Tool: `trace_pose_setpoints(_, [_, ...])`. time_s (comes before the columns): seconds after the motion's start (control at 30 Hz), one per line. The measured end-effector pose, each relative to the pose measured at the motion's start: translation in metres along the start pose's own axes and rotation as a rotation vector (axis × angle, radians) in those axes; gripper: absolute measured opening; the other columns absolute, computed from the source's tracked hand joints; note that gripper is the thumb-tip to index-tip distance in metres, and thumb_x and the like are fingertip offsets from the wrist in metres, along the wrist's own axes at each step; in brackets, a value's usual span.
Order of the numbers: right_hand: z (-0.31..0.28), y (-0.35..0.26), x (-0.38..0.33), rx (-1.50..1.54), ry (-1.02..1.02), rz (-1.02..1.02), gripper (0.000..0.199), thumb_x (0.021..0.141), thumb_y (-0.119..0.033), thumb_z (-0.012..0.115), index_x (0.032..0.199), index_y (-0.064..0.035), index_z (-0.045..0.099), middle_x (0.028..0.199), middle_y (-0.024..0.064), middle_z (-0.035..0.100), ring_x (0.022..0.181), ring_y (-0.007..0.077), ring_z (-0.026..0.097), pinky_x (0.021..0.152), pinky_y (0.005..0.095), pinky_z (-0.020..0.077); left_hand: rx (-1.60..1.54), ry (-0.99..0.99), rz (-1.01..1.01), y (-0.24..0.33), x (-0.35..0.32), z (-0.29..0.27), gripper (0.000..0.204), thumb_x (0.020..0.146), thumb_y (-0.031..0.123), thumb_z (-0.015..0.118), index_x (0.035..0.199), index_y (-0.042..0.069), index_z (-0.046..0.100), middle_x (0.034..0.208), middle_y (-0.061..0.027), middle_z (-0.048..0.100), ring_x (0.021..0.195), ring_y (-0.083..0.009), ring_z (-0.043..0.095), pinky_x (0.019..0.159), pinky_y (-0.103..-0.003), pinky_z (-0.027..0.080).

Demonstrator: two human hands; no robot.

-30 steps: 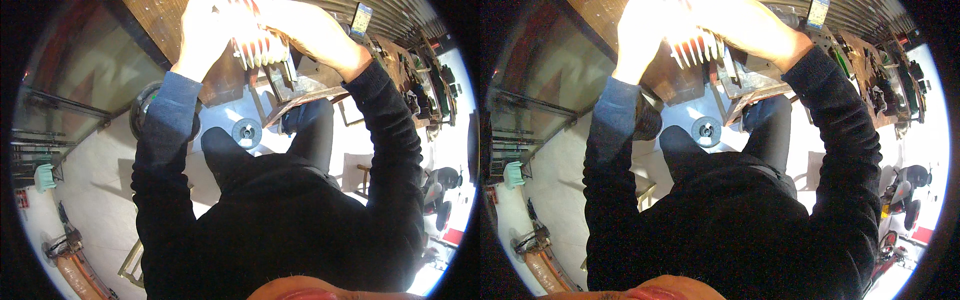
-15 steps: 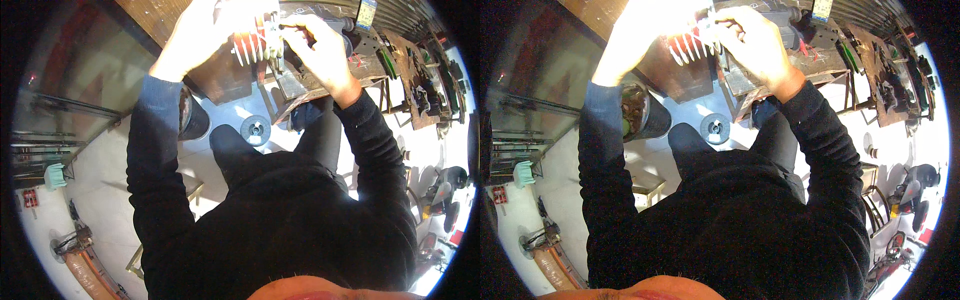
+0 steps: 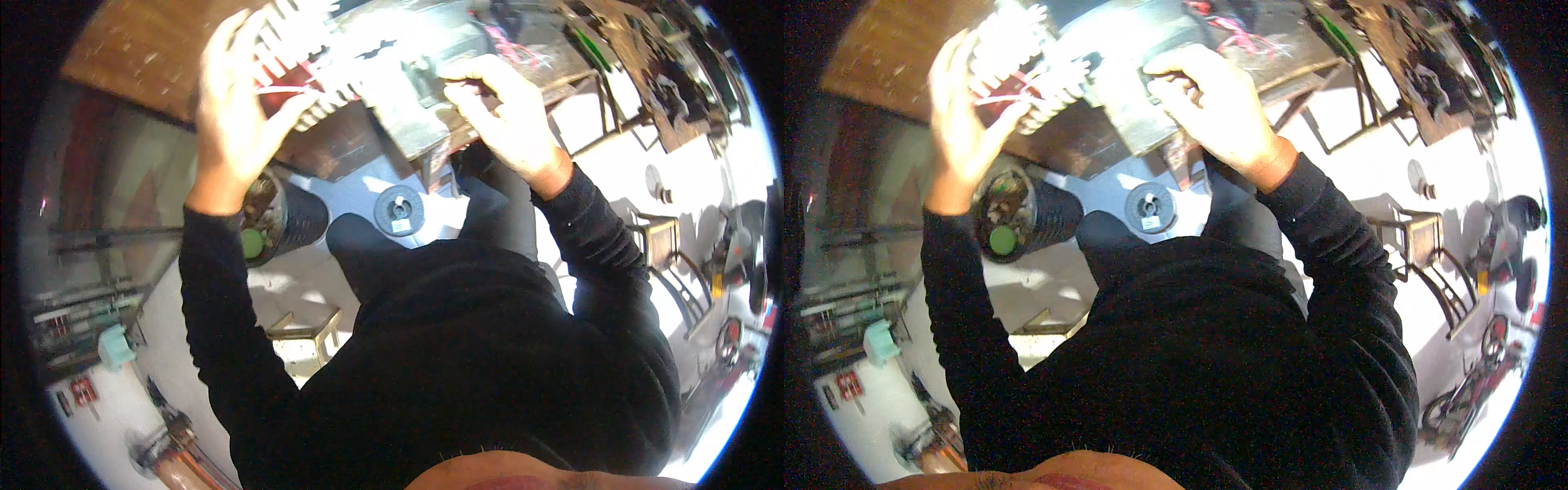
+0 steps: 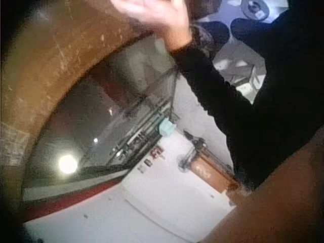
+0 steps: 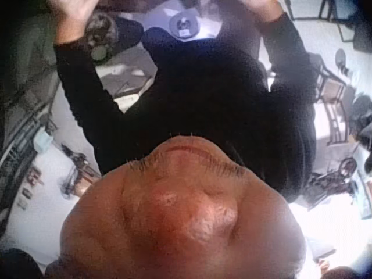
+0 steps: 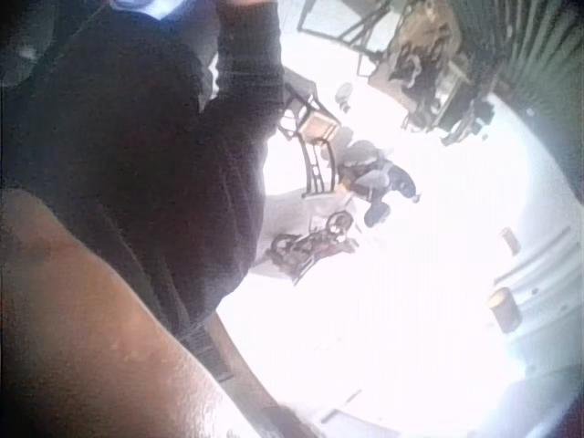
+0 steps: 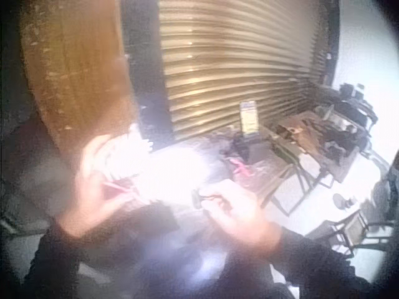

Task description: The person repeatedly ties red wires around a stack of circular components using a small tool, then uses green-handled pliers to trim the excess wire. The process is repeated multiple times on the same stack.

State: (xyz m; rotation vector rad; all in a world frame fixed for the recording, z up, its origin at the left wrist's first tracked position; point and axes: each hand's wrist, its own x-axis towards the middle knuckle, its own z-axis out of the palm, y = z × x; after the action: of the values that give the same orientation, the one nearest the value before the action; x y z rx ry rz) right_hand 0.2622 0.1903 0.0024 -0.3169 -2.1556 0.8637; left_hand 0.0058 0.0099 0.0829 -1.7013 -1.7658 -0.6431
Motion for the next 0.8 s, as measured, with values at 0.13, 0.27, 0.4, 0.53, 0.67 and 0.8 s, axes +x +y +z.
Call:
trace_pose_setpoints(0.13, [-0.044,0.03,-0.016,-0.071,0.071,0.091,0.021,0.098,-0.013,0.067,0.117,-0.0038,0.071,0.102,0.0064,0.071,0.087,0.0133,0.065,0.081,0.0264,0.0529,-0.201,-0.098,-0.161,0.004,-0.003,0.003,0.09,0.073,0.011,0.09,0.149,0.003,0.044,0.152,-0.0187,0.043,0.135,-0.036,0.05,0.111,-0.045,0.045])
trace_pose_setpoints(0.27, [-0.084,0.077,-0.017,-0.315,0.158,0.178,0.024,0.097,-0.017,0.068,0.117,-0.0029,0.071,0.093,0.0036,0.067,0.077,0.0081,0.057,0.074,0.0236,0.0509,-0.029,-0.047,-0.014,0.008,-0.008,0.005,0.09,0.075,0.008,0.088,0.151,0.003,0.041,0.152,-0.0197,0.042,0.14,-0.0385,0.043,0.115,-0.046,0.041])
trace_pose_setpoints(0.4, [-0.101,0.122,-0.009,-0.43,0.105,0.171,0.027,0.093,-0.016,0.063,0.116,-0.0039,0.071,0.101,0.0188,0.072,0.091,0.0293,0.072,0.086,0.0378,0.0569,0.003,-0.086,-0.035,0.01,-0.009,0.006,0.091,0.076,0.007,0.088,0.152,0.003,0.038,0.154,-0.0208,0.037,0.14,-0.0405,0.041,0.117,-0.047,0.037])
trace_pose_setpoints(0.53, [-0.089,0.159,0.007,-0.59,0.065,-0.026,0.022,0.094,-0.018,0.062,0.109,-0.0048,0.071,0.1,0.0188,0.072,0.091,0.0363,0.071,0.084,0.0438,0.0565,0.083,-0.083,-0.011,0.011,-0.009,0.007,0.094,0.075,0.005,0.089,0.153,0.004,0.037,0.155,-0.0209,0.037,0.14,-0.0412,0.04,0.115,-0.05,0.036])
trace_pose_setpoints(0.67, [-0.066,0.192,0.026,-0.804,0.012,-0.055,0.023,0.1,-0.027,0.063,0.11,-0.008,0.072,0.099,0.015,0.07,0.093,0.033,0.071,0.083,0.0392,0.0579,0.071,-0.085,-0.002,0.012,-0.008,0.008,0.097,0.075,0.006,0.089,0.154,0.004,0.034,0.156,-0.0218,0.037,0.141,-0.0415,0.04,0.115,-0.051,0.036])
trace_pose_setpoints(0.8, [-0.05,0.218,0.041,-0.901,-0.141,-0.091,0.021,0.102,-0.026,0.06,0.11,-0.0088,0.069,0.106,0.0159,0.066,0.09,0.0339,0.071,0.081,0.0413,0.0584,0.073,-0.081,0.028,0.012,-0.006,0.007,0.098,0.075,0.008,0.089,0.155,0.004,0.033,0.156,-0.0225,0.037,0.143,-0.0421,0.039,0.116,-0.052,0.035])
